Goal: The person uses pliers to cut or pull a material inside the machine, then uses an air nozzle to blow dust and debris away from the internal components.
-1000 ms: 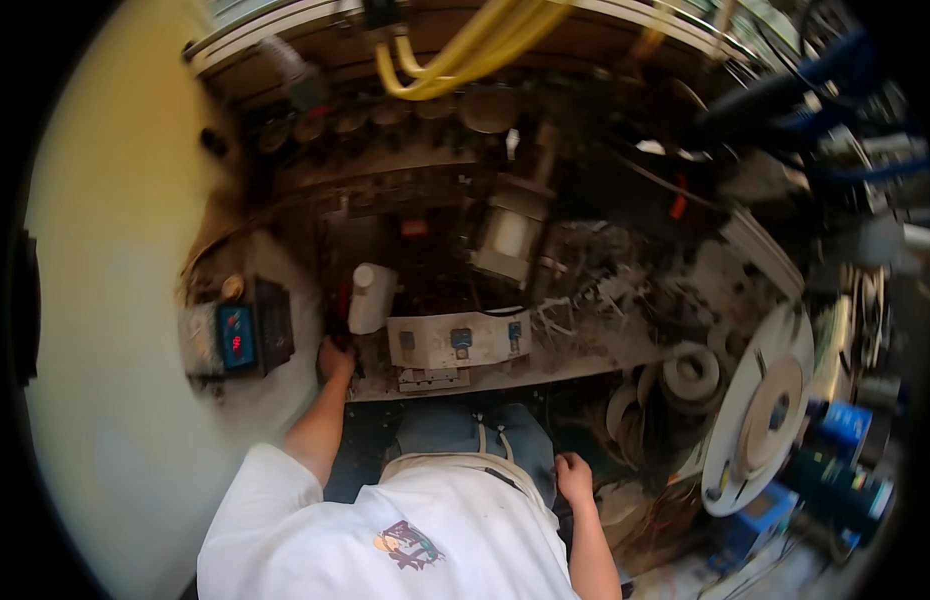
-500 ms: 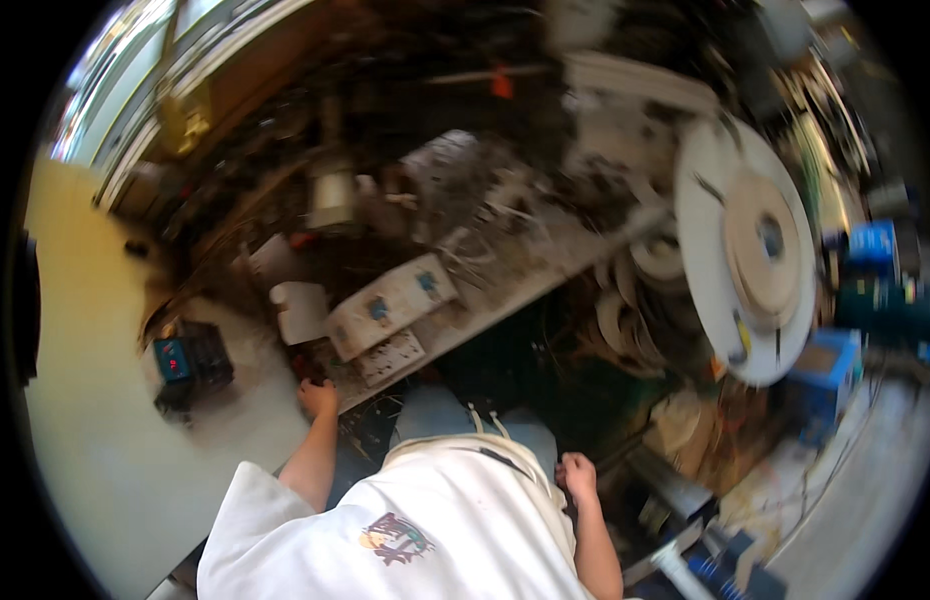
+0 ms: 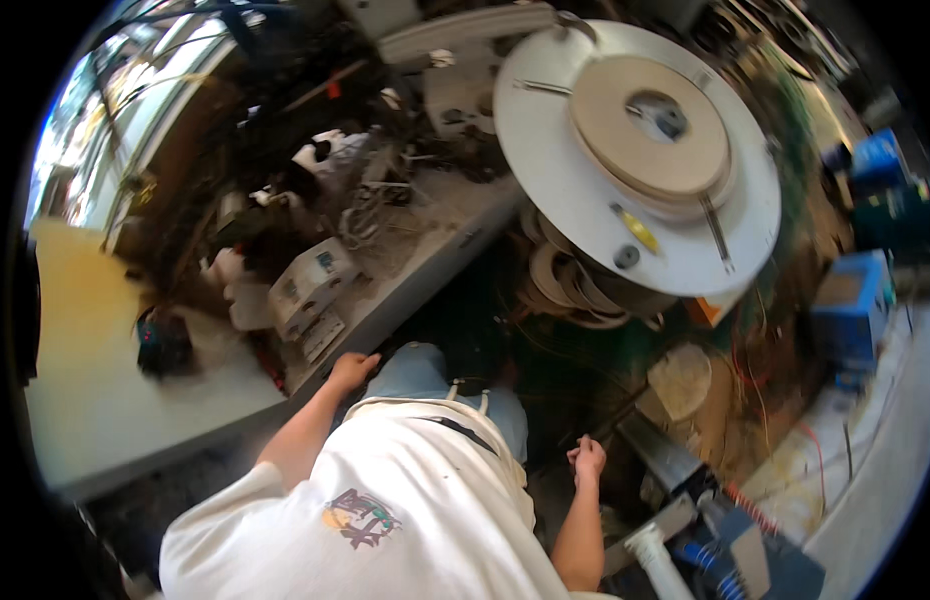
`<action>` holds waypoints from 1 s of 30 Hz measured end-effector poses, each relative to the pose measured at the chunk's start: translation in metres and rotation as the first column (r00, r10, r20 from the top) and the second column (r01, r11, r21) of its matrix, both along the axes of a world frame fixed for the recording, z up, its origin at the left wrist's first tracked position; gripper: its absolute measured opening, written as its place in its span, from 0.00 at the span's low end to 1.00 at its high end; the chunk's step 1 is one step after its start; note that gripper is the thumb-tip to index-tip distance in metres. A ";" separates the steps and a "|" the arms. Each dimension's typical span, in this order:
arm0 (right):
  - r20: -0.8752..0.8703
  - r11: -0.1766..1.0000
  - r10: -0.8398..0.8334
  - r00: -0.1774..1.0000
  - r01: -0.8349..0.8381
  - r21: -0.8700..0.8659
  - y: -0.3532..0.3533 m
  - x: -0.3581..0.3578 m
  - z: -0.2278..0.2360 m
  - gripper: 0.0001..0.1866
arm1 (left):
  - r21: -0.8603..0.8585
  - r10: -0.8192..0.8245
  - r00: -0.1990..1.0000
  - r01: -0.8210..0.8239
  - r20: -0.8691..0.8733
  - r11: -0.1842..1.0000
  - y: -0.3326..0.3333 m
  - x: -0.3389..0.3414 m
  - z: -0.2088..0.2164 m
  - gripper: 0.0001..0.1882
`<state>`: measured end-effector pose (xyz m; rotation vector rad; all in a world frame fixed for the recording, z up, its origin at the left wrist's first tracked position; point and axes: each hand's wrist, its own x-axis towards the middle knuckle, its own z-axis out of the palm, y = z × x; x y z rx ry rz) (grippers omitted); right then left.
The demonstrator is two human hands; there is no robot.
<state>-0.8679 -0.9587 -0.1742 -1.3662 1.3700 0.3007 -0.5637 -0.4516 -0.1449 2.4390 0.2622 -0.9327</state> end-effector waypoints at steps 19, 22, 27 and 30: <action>-0.007 0.998 0.064 0.998 -0.065 -0.009 0.046 -0.011 -0.061 0.16 | 0.040 0.083 0.343 -0.338 0.936 0.940 0.169 0.480 0.275 0.14; 0.021 0.993 0.098 0.995 -0.097 -0.065 0.054 0.022 -0.038 0.16 | 0.386 -0.204 0.471 -0.330 0.858 0.861 0.201 0.554 0.269 0.20; -0.036 0.968 0.209 0.977 -0.212 -0.131 0.094 0.147 0.039 0.15 | 0.581 -0.384 0.577 -0.201 0.721 0.789 0.228 0.609 0.266 0.27; 0.004 0.943 0.288 0.958 -0.283 -0.175 0.099 0.166 0.037 0.15 | 0.672 -0.520 0.554 -0.099 0.650 0.734 0.233 0.630 0.269 0.23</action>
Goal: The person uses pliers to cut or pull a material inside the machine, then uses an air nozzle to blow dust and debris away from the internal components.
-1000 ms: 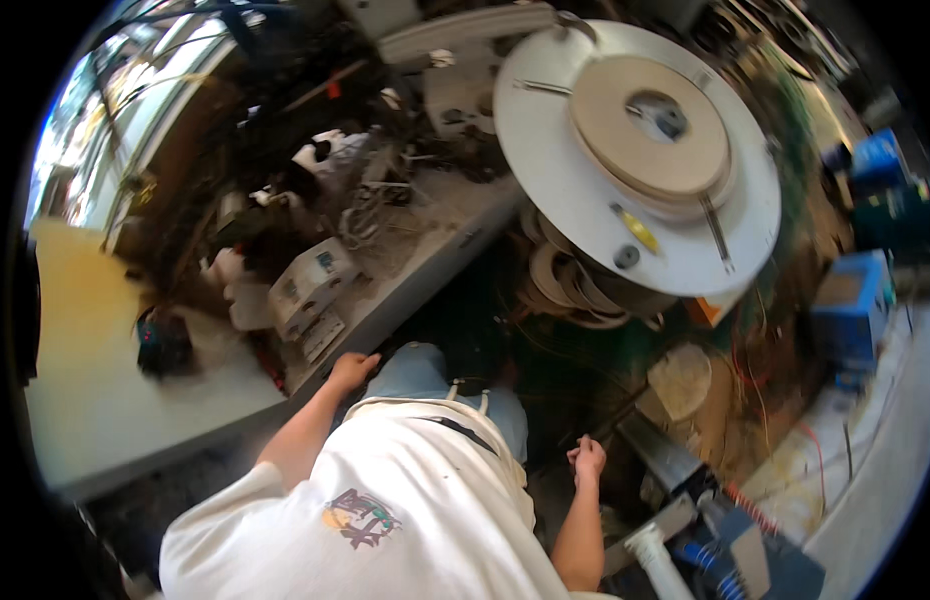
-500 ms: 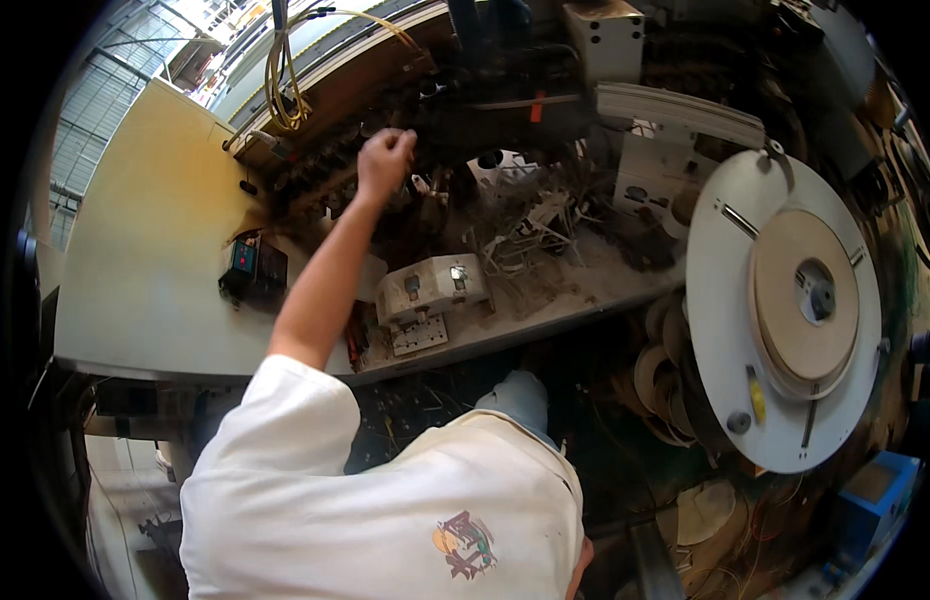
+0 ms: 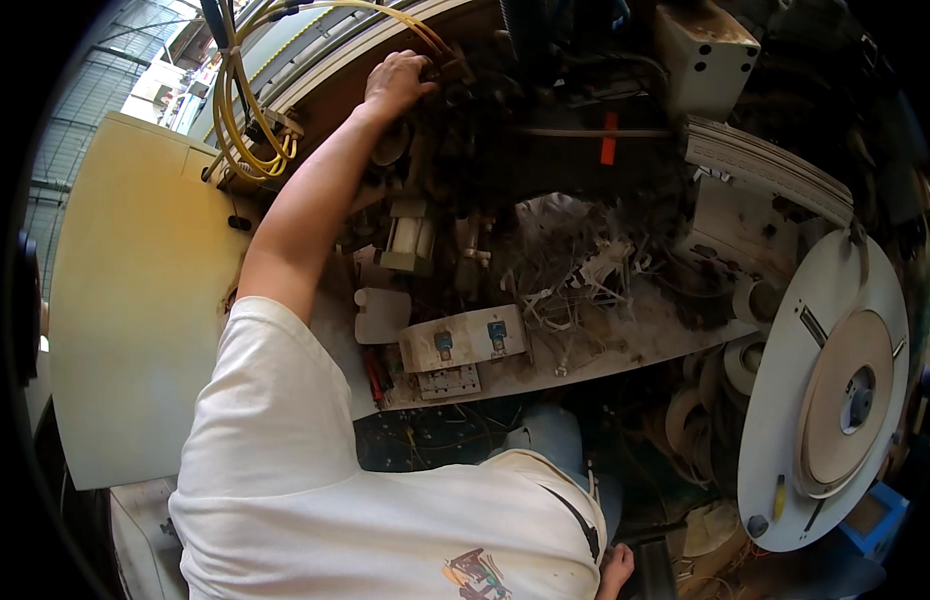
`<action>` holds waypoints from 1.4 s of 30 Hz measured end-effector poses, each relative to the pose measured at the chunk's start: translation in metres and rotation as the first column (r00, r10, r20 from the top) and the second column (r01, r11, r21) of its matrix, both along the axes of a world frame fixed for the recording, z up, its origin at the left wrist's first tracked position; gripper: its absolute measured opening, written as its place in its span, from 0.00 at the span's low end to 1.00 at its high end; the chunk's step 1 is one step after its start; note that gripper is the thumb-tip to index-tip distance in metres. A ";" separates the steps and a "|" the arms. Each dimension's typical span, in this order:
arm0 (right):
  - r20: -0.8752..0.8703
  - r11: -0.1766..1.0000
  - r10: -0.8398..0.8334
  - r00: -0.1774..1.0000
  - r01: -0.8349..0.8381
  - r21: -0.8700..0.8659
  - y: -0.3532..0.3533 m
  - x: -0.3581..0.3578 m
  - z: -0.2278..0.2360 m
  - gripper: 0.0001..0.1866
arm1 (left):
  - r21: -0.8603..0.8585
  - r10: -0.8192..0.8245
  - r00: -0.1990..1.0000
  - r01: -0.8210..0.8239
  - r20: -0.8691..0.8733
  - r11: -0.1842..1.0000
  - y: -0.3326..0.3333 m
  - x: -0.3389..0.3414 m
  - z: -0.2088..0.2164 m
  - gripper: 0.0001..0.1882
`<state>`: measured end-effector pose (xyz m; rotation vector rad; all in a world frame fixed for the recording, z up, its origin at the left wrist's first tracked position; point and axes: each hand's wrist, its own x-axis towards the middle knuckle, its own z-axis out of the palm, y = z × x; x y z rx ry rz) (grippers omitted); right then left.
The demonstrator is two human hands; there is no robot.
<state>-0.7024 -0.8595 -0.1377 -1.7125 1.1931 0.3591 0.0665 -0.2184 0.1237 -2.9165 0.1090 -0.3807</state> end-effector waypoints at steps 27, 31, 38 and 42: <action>0.005 0.998 0.058 0.998 -0.058 -0.013 0.031 0.056 0.007 0.16 | -0.007 -0.042 0.998 0.042 -0.045 0.999 0.005 0.012 -0.003 0.15; -0.018 0.994 0.098 0.995 -0.098 -0.052 0.028 0.053 0.007 0.16 | 0.020 -0.017 1.000 0.016 0.010 1.000 -0.001 0.008 -0.005 0.13; 0.022 0.993 0.064 0.998 -0.061 -0.102 0.001 0.007 -0.028 0.14 | 0.013 0.053 0.990 -0.055 0.129 0.998 -0.018 0.003 -0.009 0.17; -0.049 0.958 -0.259 0.965 0.263 0.116 -0.013 0.009 0.008 0.13 | -0.038 -0.014 0.969 0.024 0.247 0.999 -0.035 -0.041 -0.007 0.33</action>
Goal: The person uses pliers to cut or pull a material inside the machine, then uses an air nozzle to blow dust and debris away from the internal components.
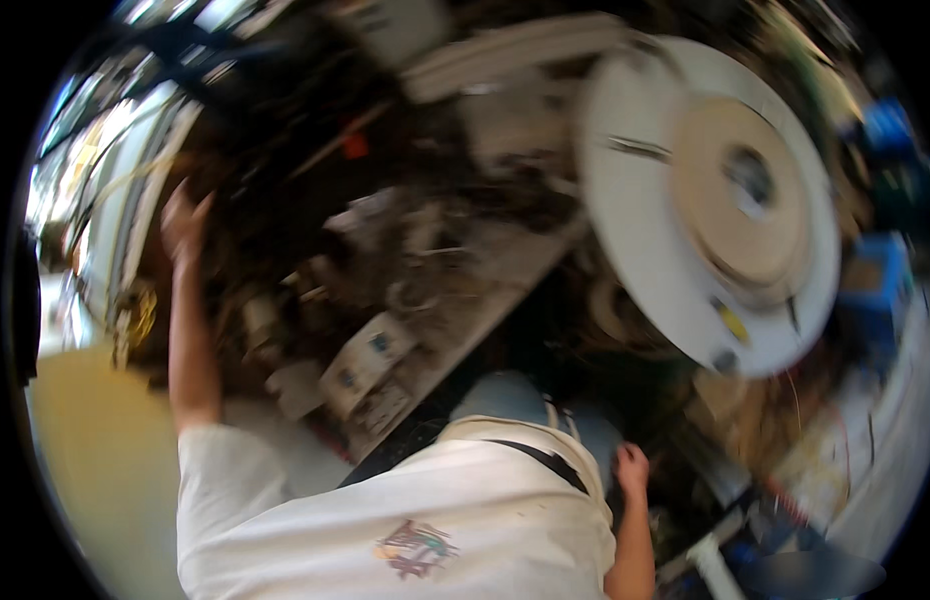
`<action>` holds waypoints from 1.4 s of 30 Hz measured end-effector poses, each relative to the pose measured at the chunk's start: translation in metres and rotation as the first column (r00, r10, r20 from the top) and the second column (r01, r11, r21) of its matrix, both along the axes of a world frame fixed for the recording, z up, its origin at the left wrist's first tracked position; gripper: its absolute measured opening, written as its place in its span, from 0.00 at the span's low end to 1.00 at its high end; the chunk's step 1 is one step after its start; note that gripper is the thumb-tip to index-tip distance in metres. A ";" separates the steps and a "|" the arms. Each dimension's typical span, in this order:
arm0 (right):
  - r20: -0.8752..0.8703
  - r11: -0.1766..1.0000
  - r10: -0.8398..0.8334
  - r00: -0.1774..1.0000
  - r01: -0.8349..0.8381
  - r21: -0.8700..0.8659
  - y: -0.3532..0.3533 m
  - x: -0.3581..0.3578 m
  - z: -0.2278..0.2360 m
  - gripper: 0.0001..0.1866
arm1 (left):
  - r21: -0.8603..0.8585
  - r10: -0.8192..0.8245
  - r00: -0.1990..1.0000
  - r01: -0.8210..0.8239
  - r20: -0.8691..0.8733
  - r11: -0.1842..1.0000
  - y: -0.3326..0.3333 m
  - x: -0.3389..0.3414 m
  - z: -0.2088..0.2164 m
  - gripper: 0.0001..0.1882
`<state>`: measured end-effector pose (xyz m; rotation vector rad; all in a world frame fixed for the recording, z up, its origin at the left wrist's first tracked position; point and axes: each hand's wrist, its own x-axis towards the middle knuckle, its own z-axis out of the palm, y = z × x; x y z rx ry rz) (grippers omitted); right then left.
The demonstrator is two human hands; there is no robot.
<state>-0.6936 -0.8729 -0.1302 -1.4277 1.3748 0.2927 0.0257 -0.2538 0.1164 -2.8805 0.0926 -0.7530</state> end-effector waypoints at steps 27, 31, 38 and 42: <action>0.453 0.627 -0.774 0.443 0.637 0.448 -0.551 -0.132 0.027 0.42 | -0.947 -0.903 -0.289 0.054 -0.318 0.317 -1.075 -0.634 -0.021 0.30; 0.730 0.747 -0.659 0.181 0.267 0.608 -0.678 -0.075 0.058 0.33 | -0.988 -0.929 -0.349 0.136 -0.120 0.076 -1.228 -0.667 -0.054 0.48; 0.827 0.911 -0.412 0.382 0.155 0.383 -0.931 -0.021 0.208 0.35 | -0.200 -0.684 -0.061 -0.934 -0.727 0.296 -1.528 -0.601 -0.187 0.41; 0.656 0.691 0.524 0.544 0.178 -0.700 -1.070 -0.009 0.233 0.24 | -0.588 -0.959 -0.255 -0.760 -0.126 0.279 -1.667 -0.619 -0.162 0.33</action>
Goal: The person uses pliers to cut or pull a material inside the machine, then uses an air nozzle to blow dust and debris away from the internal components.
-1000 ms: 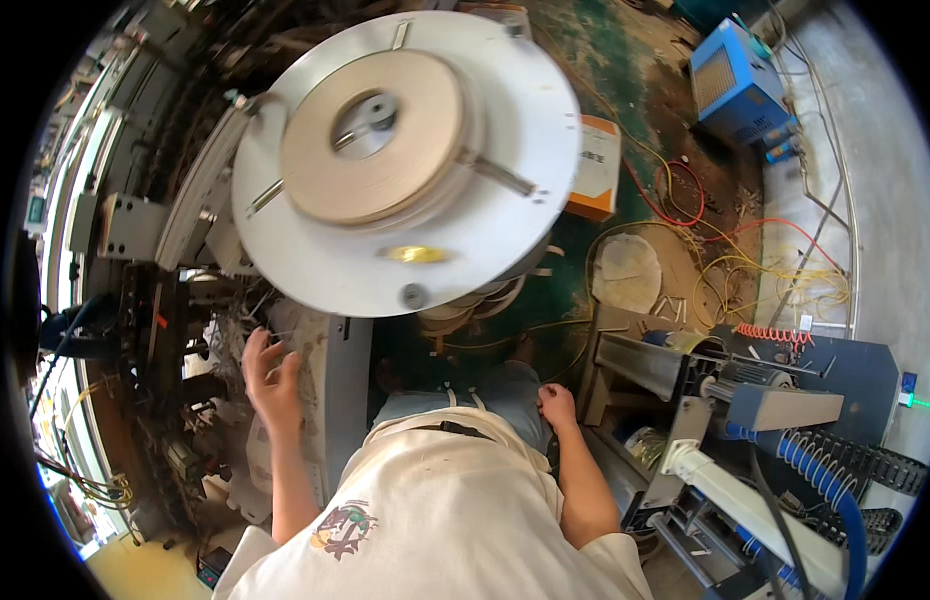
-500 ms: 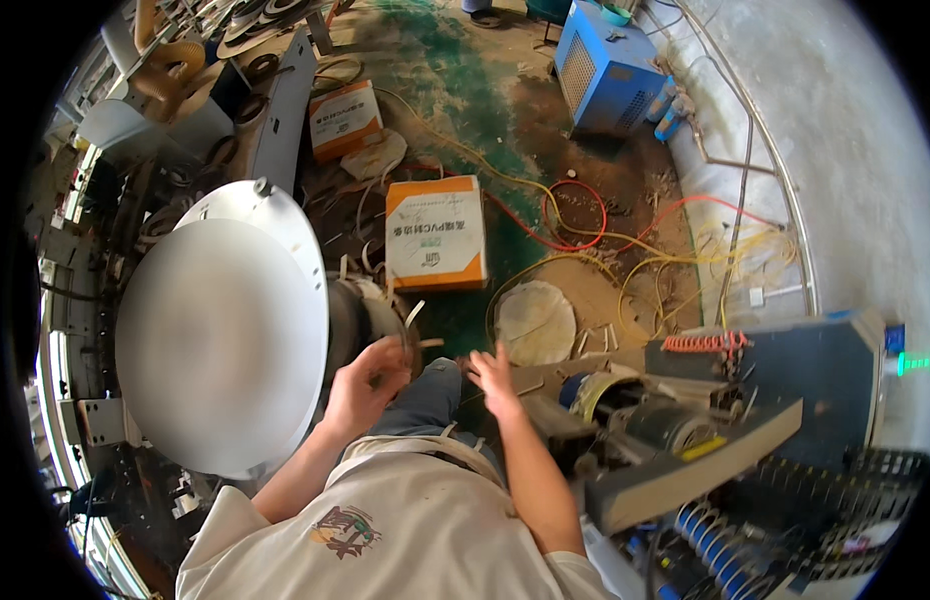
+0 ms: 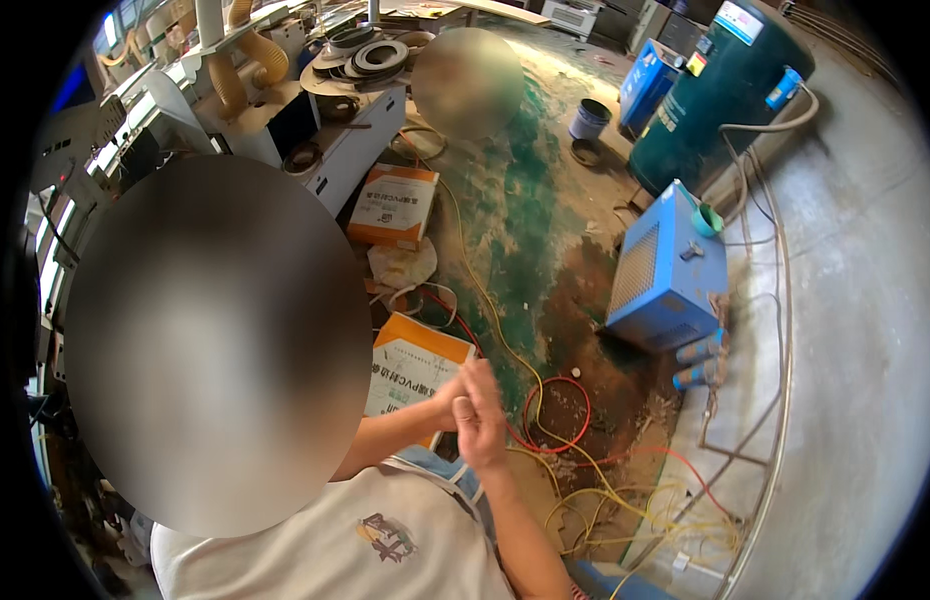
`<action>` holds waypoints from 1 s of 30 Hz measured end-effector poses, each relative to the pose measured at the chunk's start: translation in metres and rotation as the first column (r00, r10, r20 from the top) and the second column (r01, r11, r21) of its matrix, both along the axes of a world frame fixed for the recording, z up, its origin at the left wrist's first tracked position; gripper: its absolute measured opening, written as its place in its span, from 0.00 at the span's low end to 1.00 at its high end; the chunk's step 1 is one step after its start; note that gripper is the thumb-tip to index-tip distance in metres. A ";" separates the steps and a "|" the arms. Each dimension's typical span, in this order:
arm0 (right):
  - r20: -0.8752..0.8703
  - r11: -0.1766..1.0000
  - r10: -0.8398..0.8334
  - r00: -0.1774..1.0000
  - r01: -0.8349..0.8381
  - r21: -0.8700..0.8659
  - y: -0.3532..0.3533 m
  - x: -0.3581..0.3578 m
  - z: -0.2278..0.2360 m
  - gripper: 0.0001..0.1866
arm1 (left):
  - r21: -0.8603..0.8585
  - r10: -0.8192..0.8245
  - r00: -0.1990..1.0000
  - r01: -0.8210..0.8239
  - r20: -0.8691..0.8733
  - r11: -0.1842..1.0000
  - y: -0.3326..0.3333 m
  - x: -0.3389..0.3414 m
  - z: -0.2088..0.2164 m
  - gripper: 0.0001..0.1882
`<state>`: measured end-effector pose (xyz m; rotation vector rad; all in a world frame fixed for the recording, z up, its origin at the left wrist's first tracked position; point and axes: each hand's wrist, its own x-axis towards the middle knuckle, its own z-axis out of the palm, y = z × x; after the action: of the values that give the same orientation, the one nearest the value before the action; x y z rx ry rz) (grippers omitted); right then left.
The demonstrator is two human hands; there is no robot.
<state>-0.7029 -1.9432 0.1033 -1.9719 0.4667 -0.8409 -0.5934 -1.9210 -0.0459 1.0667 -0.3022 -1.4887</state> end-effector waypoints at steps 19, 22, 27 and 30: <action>-0.802 0.805 0.131 0.583 0.410 0.430 -0.621 -0.067 -0.232 0.09 | 0.354 -0.378 0.124 -0.686 0.917 0.635 -0.313 0.270 -0.084 0.32; -0.648 0.914 0.236 0.724 0.060 0.400 -0.724 0.006 -0.202 0.06 | 0.917 -0.465 0.804 -0.240 0.372 0.319 -0.307 0.307 -0.114 0.31; -0.610 0.725 -0.260 0.749 0.569 0.390 -0.934 0.140 -0.220 0.23 | 0.798 -0.088 0.829 -0.496 0.553 0.341 -0.456 0.363 -0.084 0.17; -0.731 0.878 0.171 0.660 0.235 0.418 -0.973 0.233 -0.230 0.22 | 0.414 0.133 0.492 -0.827 0.860 0.380 -0.548 0.347 -0.087 0.22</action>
<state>-0.4701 -2.9163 -0.1272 -1.7455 1.0880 0.1646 -0.2467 -2.4694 -0.1327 2.2805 0.2877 -0.4048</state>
